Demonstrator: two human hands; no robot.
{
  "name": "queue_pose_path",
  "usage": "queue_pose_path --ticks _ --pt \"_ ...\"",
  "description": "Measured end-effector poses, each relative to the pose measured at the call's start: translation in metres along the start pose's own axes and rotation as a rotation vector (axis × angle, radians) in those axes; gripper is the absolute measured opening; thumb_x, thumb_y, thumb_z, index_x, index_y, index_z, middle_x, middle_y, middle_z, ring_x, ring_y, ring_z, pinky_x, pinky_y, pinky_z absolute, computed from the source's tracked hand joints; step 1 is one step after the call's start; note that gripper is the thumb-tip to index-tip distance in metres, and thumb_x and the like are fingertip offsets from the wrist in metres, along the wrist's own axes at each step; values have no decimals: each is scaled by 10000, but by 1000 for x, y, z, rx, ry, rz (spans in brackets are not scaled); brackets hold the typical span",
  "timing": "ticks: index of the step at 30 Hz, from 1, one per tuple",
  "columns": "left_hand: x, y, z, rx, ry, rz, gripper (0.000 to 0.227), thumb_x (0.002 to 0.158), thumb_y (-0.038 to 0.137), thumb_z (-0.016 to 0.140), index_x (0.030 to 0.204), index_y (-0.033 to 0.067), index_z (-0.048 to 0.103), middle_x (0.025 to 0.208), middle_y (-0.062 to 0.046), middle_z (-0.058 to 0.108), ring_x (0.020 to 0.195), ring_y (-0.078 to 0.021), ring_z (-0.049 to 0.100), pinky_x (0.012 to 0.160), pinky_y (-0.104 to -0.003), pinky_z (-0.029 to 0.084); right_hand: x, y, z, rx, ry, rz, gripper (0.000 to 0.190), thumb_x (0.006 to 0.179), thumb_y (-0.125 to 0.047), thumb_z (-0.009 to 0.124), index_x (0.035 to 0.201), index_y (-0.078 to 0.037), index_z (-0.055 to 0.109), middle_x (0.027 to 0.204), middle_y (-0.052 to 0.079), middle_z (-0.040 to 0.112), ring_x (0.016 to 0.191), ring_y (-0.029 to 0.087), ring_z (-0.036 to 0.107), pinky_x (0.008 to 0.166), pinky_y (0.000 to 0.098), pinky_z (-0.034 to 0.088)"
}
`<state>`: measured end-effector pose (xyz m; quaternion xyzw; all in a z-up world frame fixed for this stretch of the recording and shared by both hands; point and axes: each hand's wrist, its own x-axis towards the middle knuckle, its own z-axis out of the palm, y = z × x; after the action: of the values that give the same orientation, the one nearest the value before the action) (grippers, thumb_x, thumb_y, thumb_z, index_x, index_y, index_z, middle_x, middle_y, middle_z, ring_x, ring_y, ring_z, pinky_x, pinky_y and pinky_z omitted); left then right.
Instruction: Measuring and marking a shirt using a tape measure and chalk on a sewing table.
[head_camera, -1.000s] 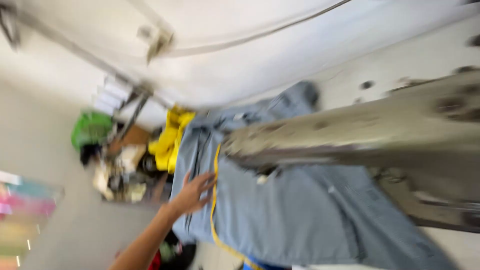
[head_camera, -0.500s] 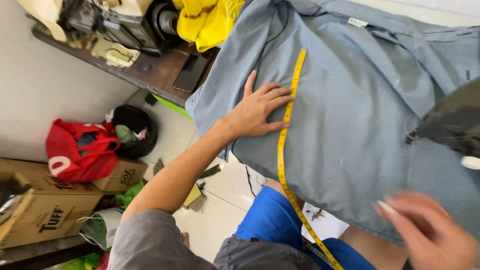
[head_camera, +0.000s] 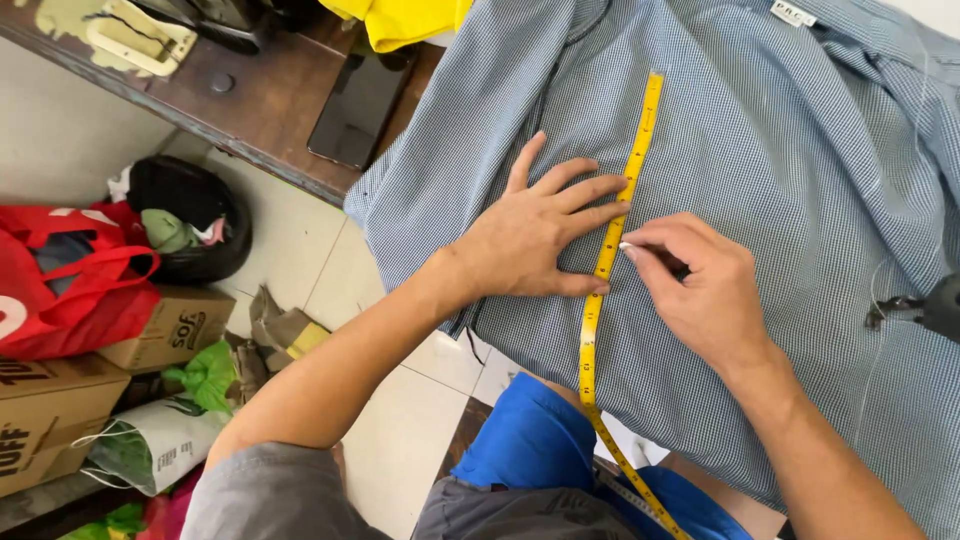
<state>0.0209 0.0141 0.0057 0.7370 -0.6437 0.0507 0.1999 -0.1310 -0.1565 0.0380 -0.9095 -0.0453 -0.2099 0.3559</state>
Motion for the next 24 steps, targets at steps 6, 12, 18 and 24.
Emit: queue_pose_path --ticks 6,12,18,24 --pt "1 -1 -1 -6 -28 6 834 915 764 555 1496 165 551 1555 -31 500 1455 -311 414 1201 -734 65 2 11 0 -111 -78 -83 77 948 52 701 1000 6 736 1004 105 694 854 206 678 795 302 567" --pt "2 -1 1 18 -3 16 812 883 756 609 1462 188 575 1521 -13 534 1433 -304 449 1188 -739 86 -3 5 -17 -723 -510 9 99 876 -81 616 862 -132 700 872 76 636 744 308 686 625 444 568" --pt "-4 8 -3 45 -43 43 879 896 799 491 1494 158 550 1558 -65 499 1461 -358 403 1167 -771 28 -113 -53 -84 -174 -563 693 118 886 -264 684 867 -190 773 900 -56 782 831 136 764 830 320 560" --pt "-18 99 10 139 23 33 849 876 762 523 1373 81 623 1457 -160 556 1418 -376 440 1165 -788 114 -235 -53 5 398 -273 765 106 856 -238 789 831 -141 825 1270 11 795 1413 109 599 1126 275 405"
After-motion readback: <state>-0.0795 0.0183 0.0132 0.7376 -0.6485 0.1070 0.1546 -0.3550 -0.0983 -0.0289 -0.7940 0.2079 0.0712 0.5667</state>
